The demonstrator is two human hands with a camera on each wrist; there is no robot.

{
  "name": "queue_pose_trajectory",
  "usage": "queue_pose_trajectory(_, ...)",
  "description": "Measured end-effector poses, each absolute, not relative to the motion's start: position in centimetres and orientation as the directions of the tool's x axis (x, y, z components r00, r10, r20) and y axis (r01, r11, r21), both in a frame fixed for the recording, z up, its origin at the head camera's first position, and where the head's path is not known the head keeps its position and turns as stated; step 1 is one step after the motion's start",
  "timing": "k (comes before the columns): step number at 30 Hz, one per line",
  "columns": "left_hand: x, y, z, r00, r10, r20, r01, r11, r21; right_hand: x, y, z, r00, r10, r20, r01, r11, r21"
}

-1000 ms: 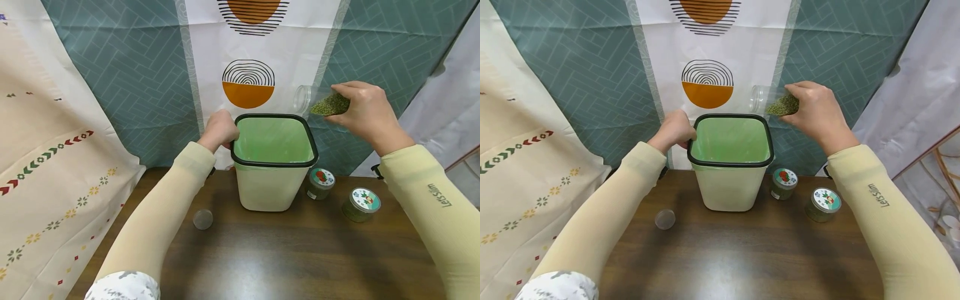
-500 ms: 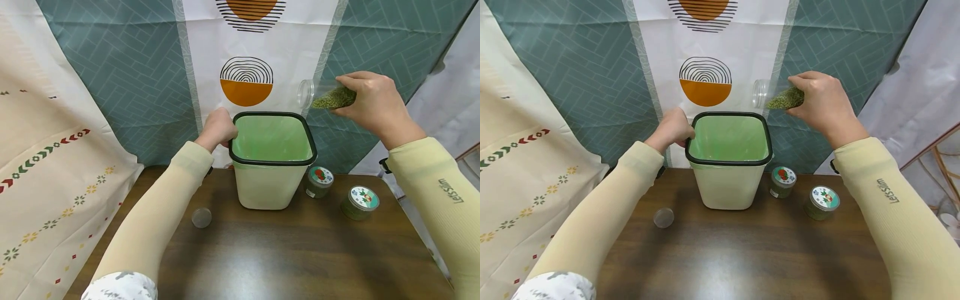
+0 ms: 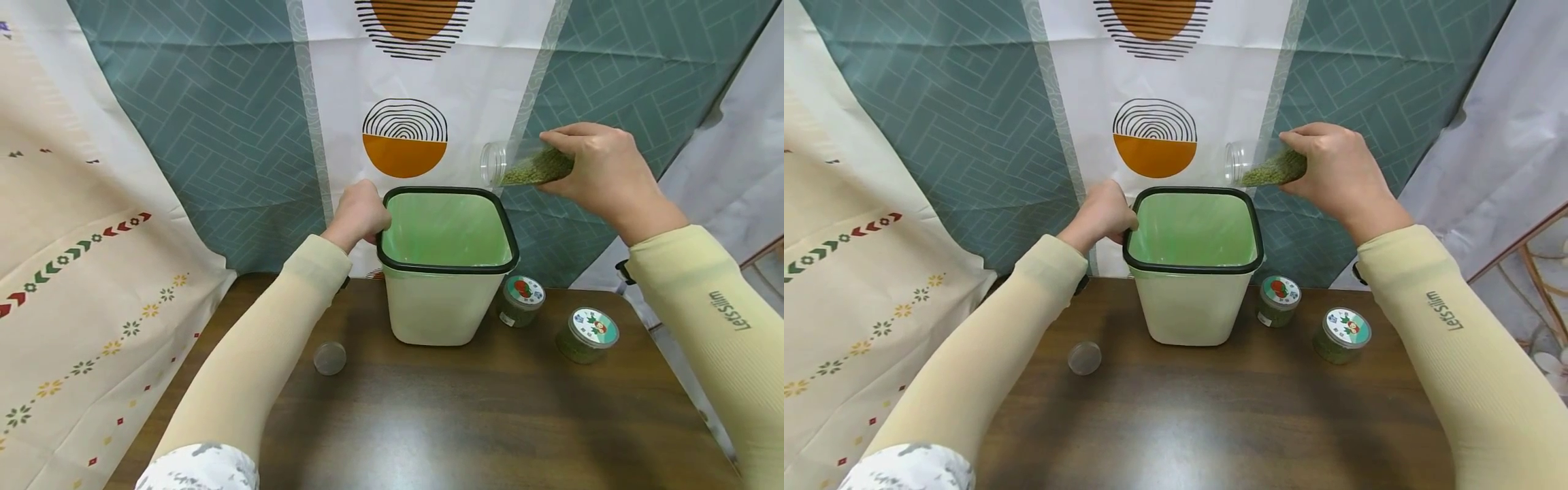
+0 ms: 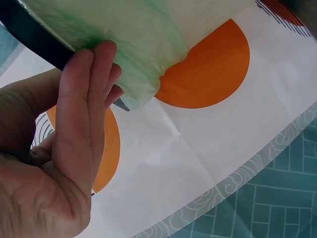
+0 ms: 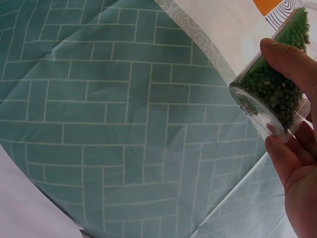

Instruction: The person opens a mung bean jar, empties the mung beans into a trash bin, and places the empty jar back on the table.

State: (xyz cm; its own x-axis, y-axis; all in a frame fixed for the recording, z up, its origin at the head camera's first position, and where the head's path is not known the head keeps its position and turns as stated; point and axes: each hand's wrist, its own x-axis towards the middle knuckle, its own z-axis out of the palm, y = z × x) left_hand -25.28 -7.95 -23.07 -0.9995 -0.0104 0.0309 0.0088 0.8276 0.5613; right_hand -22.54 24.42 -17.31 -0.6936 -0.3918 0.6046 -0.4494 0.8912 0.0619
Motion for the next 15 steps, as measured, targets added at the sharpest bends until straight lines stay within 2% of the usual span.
queue_pose_trajectory(8, -25.19, -7.76, -23.08, -1.000, -0.011, 0.021, 0.004, 0.823, 0.568, -22.87, 24.72, -17.58, -0.732, -0.379, 0.566, -0.430, 0.902, 0.049)
queue_pose_trajectory(15, -25.00, -7.73, -23.06, -1.000, -0.008, 0.022, 0.006, 0.817, 0.577, -22.85, 24.88, -17.56, -0.715, -0.389, 0.580, -0.436, 0.897, 0.064)
